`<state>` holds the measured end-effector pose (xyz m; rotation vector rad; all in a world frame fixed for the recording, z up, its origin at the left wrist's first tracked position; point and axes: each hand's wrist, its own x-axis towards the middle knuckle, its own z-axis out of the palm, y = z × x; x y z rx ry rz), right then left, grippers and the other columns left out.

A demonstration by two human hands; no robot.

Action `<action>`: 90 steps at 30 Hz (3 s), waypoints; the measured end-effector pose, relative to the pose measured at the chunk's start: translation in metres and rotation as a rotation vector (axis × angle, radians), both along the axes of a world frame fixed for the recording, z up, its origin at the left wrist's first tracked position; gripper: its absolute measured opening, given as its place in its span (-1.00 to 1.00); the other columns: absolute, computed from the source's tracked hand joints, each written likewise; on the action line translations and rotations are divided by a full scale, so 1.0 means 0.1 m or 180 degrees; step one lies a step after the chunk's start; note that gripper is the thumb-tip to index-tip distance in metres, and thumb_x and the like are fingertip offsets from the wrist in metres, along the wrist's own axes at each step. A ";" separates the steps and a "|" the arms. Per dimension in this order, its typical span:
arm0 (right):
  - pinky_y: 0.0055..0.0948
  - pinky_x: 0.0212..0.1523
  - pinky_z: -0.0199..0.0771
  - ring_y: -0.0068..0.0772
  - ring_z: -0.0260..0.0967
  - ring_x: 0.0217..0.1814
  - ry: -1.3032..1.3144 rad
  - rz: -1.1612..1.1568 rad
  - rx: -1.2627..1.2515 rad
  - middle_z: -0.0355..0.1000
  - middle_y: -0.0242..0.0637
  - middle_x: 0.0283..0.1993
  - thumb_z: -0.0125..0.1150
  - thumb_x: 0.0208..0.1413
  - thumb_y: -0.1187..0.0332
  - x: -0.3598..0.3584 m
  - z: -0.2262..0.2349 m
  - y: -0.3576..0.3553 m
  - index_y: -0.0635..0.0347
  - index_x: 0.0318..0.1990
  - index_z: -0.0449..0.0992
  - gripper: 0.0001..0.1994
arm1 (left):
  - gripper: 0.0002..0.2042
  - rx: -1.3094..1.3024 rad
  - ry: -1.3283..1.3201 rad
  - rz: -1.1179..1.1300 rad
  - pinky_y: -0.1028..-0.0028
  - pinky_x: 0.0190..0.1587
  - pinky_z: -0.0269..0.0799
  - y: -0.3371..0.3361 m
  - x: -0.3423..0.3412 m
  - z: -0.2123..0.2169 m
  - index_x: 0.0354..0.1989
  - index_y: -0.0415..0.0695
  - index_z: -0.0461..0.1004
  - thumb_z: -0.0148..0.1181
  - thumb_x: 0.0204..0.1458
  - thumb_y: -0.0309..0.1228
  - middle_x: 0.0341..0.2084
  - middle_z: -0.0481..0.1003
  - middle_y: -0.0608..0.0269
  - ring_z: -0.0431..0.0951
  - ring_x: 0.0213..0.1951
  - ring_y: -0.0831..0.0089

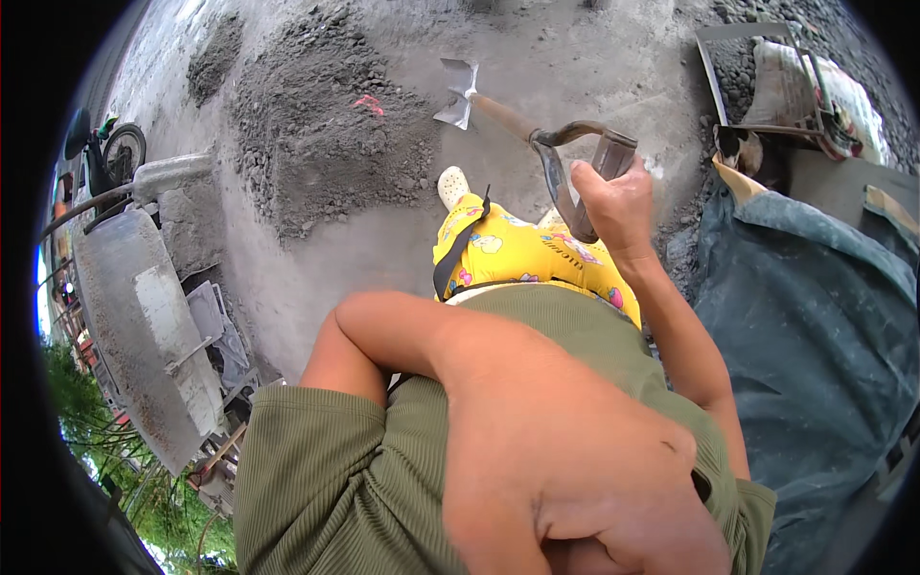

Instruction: Shoveling and mixing wet cement and sand on a construction site.

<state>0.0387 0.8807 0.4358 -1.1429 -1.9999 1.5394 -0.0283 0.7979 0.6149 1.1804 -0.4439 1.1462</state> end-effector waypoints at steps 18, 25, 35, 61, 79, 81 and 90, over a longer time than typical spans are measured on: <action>-0.29 -0.47 0.31 -0.06 0.33 -0.49 0.0059 0.1832 0.0138 0.33 -0.06 -0.53 0.16 -0.28 0.38 -0.22 0.23 -0.34 0.24 -0.39 0.24 -0.73 | -0.59 -0.4095 0.6952 0.2653 0.32 -0.28 0.30 -1.08 -0.41 -1.20 -0.37 -0.22 0.34 0.03 -0.17 -0.06 -0.43 0.44 0.04 0.41 -0.31 0.17; -0.41 -0.56 0.24 -0.33 0.24 -0.62 0.0130 0.2264 0.0069 0.28 -0.19 -0.62 0.17 -0.28 0.40 -0.62 0.35 -0.32 0.23 -0.43 0.23 -0.74 | -0.62 -0.4801 0.5653 0.2511 0.33 -0.27 0.30 -0.99 -0.53 -1.61 -0.28 -0.24 0.34 0.01 -0.13 -0.15 -0.45 0.43 -0.01 0.41 -0.30 0.16; -0.53 -0.51 0.25 -0.55 0.24 -0.54 -0.0389 0.2649 -0.0504 0.29 -0.32 -0.56 0.19 -0.25 0.38 -1.25 0.60 -0.04 0.27 -0.37 0.24 -0.71 | -0.55 -0.5279 -0.2684 0.2258 0.44 -0.33 0.33 -0.04 -1.71 -3.33 -0.46 -0.17 0.32 -0.14 -0.08 0.05 -0.47 0.39 0.23 0.41 -0.41 0.43; -0.41 -0.67 0.32 -0.41 0.17 -0.74 -0.1569 -0.0227 -0.1791 0.15 -0.35 -0.73 -0.02 -0.28 0.29 1.53 0.34 5.12 0.11 -0.63 0.22 -0.86 | -0.80 -0.6321 -0.5099 0.0738 0.37 -0.44 0.38 4.43 1.49 -4.51 -0.46 -0.10 0.31 0.18 -0.22 -0.35 -0.62 0.33 0.26 0.39 -0.53 0.37; -0.35 -0.64 0.28 -0.32 0.13 -0.72 -0.1500 -0.0538 -0.2540 0.16 -0.28 -0.73 -0.04 -0.27 0.28 1.06 -1.80 4.22 0.14 -0.65 0.23 -0.85 | -0.80 -0.7068 -0.4715 0.2709 0.40 -0.62 0.33 2.91 0.55 -5.93 -0.56 -0.17 0.25 0.16 -0.24 -0.39 -0.71 0.29 0.24 0.35 -0.69 0.39; -0.27 -0.60 0.28 -0.29 0.14 -0.71 -0.1473 -0.0084 -0.2872 0.16 -0.27 -0.73 -0.03 -0.27 0.30 0.48 -1.89 3.42 0.14 -0.64 0.23 -0.86 | -0.81 -0.6903 -0.4804 0.3439 0.41 -0.61 0.32 2.04 -0.03 -6.06 -0.60 -0.13 0.23 0.15 -0.23 -0.39 -0.72 0.29 0.25 0.34 -0.68 0.42; -0.28 -0.56 0.32 -0.26 0.17 -0.69 -0.1915 -0.0982 -0.3149 0.13 -0.24 -0.75 -0.08 -0.31 0.34 0.39 -1.43 3.08 0.16 -0.62 0.20 -0.89 | -0.86 -0.7775 -0.4190 0.2809 0.38 -0.58 0.26 1.63 -0.25 -5.97 -0.61 -0.10 0.26 0.13 -0.26 -0.46 -0.75 0.24 0.32 0.28 -0.70 0.44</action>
